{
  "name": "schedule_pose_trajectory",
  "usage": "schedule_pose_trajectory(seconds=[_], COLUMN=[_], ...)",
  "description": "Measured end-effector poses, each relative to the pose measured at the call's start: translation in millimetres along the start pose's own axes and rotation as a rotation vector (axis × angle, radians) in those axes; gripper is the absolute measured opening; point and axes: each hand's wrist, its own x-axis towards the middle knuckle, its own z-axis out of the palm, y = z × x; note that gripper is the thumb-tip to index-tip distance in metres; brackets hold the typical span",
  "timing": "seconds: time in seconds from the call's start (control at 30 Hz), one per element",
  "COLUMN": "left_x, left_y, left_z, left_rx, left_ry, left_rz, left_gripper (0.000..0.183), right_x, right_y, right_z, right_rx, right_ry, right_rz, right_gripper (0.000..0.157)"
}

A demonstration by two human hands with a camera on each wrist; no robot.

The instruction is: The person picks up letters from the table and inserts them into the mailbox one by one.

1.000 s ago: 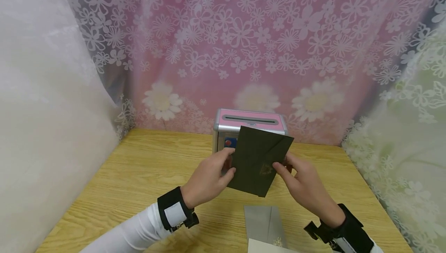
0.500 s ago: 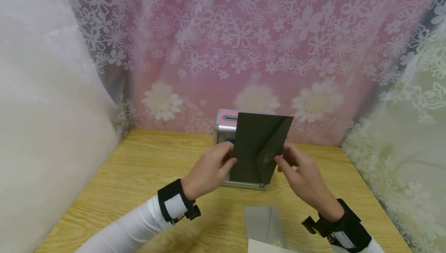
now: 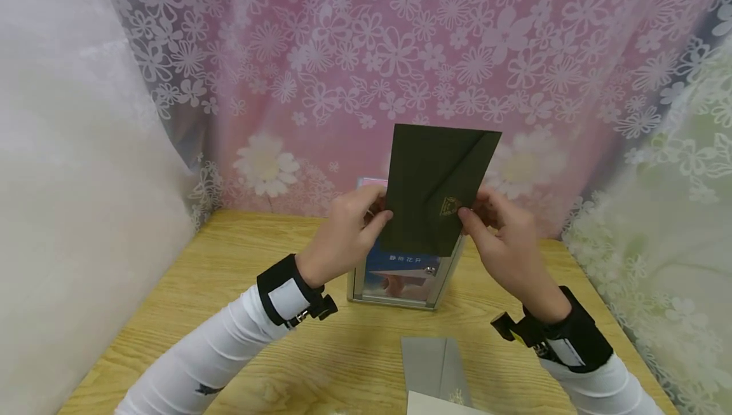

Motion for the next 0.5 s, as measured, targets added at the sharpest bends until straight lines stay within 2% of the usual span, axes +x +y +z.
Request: schedule_pose_trajectory(seconds=[0.1, 0.33, 0.5], left_x=[10.7, 34.3, 51.3], left_y=[-0.5, -2.3, -4.8], left_z=[-3.8, -12.9, -22.1], left_rx=[-0.003, 0.034, 0.046], left_ry=[0.032, 0.083, 0.11], left_rz=[0.018, 0.049, 0.044], left_gripper=[0.017, 0.013, 0.011], right_x=[12, 39, 56], right_y=[-6, -36, -39], right_z=[-3.3, -10.5, -13.4], right_rx=[-0.03, -0.033, -0.013], right_ry=[0.027, 0.065, 0.072], right_rz=[-0.014, -0.021, -0.031], right_gripper=[0.026, 0.02, 0.02])
